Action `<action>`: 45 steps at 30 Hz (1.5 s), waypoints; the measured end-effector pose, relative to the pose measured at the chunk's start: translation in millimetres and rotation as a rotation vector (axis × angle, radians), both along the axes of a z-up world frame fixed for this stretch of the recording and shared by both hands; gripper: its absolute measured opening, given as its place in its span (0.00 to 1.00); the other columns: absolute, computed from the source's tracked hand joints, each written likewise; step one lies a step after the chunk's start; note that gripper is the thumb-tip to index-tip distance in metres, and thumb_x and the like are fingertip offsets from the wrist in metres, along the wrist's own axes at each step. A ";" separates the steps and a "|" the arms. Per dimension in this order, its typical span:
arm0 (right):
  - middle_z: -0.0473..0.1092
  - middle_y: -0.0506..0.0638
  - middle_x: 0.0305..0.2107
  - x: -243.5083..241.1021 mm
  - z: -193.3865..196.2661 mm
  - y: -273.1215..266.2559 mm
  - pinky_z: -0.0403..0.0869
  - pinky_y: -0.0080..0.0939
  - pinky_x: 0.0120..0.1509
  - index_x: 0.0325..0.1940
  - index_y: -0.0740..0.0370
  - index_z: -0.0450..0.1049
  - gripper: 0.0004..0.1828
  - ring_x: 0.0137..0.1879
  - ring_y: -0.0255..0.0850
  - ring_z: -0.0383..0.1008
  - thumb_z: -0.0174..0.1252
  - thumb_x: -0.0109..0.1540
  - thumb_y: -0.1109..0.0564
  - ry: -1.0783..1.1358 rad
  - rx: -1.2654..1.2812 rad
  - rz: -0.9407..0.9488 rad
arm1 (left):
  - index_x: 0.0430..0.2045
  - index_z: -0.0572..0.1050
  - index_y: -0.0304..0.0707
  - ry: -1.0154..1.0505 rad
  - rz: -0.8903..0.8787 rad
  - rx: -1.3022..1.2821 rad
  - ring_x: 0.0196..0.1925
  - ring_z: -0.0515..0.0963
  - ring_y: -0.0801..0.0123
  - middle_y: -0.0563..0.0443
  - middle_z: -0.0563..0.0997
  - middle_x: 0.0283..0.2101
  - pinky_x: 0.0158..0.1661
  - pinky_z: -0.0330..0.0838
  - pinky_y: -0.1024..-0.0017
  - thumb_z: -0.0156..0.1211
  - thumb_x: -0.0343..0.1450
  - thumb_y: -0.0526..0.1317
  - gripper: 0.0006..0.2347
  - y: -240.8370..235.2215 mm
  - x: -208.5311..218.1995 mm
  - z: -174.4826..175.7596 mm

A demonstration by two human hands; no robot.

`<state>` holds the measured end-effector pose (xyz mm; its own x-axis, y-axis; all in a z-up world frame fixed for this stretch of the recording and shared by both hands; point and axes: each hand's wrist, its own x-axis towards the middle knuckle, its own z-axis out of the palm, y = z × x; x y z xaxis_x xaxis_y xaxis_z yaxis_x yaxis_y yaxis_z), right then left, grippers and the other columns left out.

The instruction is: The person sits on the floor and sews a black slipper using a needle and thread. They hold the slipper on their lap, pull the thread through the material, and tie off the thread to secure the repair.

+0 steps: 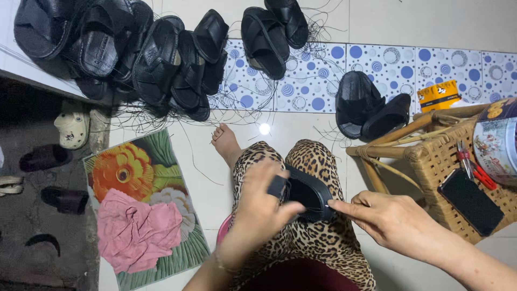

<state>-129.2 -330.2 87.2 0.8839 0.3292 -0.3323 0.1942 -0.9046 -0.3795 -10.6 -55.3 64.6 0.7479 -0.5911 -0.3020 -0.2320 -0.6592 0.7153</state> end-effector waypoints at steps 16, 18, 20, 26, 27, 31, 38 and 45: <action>0.71 0.47 0.33 12.8 -4.3 5.9 0.74 0.59 0.26 0.59 0.40 0.71 0.20 0.33 0.55 0.77 0.53 0.62 0.52 -0.001 -0.046 0.104 | 0.57 0.68 0.22 -0.404 -0.246 -0.426 0.67 0.70 0.40 0.28 0.72 0.63 0.67 0.58 0.41 0.61 0.70 0.54 0.31 -23.4 -24.9 -42.9; 0.71 0.47 0.34 16.6 -5.9 8.2 0.75 0.59 0.28 0.57 0.41 0.69 0.21 0.35 0.55 0.77 0.55 0.59 0.54 0.013 -0.082 0.131 | 0.57 0.68 0.23 -0.418 -0.237 -0.411 0.67 0.70 0.40 0.28 0.72 0.63 0.66 0.59 0.43 0.62 0.69 0.54 0.31 -25.2 -25.6 -46.2; 0.71 0.47 0.35 18.4 -7.2 11.7 0.75 0.60 0.29 0.55 0.42 0.68 0.23 0.36 0.54 0.77 0.56 0.56 0.55 0.023 -0.122 0.144 | 0.57 0.69 0.24 -0.434 -0.242 -0.403 0.67 0.71 0.40 0.28 0.72 0.64 0.66 0.61 0.44 0.62 0.68 0.55 0.31 -26.9 -27.4 -50.9; 0.68 0.48 0.30 23.7 -9.3 18.8 0.73 0.57 0.29 0.41 0.50 0.62 0.14 0.32 0.51 0.75 0.60 0.56 0.52 -0.023 -0.194 0.211 | 0.55 0.72 0.23 -0.486 -0.151 -0.403 0.67 0.72 0.42 0.30 0.73 0.64 0.66 0.61 0.44 0.66 0.65 0.56 0.33 -30.8 -36.2 -58.1; 0.68 0.47 0.30 23.3 -7.8 17.9 0.72 0.58 0.30 0.42 0.50 0.63 0.11 0.33 0.51 0.75 0.57 0.61 0.51 -0.030 -0.121 0.158 | 0.56 0.71 0.24 -0.473 -0.118 -0.436 0.66 0.72 0.40 0.30 0.74 0.61 0.66 0.60 0.40 0.66 0.67 0.53 0.30 -29.3 -38.6 -50.1; 0.72 0.45 0.33 18.8 0.1 18.0 0.74 0.56 0.32 0.54 0.48 0.66 0.13 0.37 0.49 0.77 0.54 0.66 0.48 -0.084 -0.036 0.093 | 0.35 0.75 0.28 -0.721 -0.084 -0.534 0.37 0.74 0.53 0.43 0.73 0.33 0.56 0.65 0.45 0.51 0.79 0.40 0.11 -17.9 -39.2 -16.4; 0.74 0.44 0.32 16.1 1.7 18.3 0.74 0.53 0.34 0.54 0.47 0.68 0.13 0.37 0.49 0.78 0.54 0.66 0.46 -0.085 0.044 0.031 | 0.40 0.77 0.33 0.106 -0.046 -0.782 0.51 0.75 0.59 0.46 0.79 0.42 0.57 0.70 0.66 0.66 0.69 0.38 0.10 -10.4 -48.7 2.8; 0.74 0.48 0.36 1.4 -16.3 12.0 0.77 0.52 0.35 0.61 0.50 0.68 0.23 0.37 0.49 0.78 0.56 0.61 0.56 -0.260 0.021 0.109 | 0.44 0.76 0.40 0.800 0.273 -0.493 0.30 0.78 0.76 0.55 0.77 0.32 0.33 0.80 0.82 0.58 0.75 0.32 0.06 -24.7 -35.3 -11.4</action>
<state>-127.8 -318.2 70.9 0.8976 0.4311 -0.0916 0.3829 -0.8657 -0.3224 -45.9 -80.0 53.3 0.5594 -0.6243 -0.5452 0.5575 -0.2033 0.8049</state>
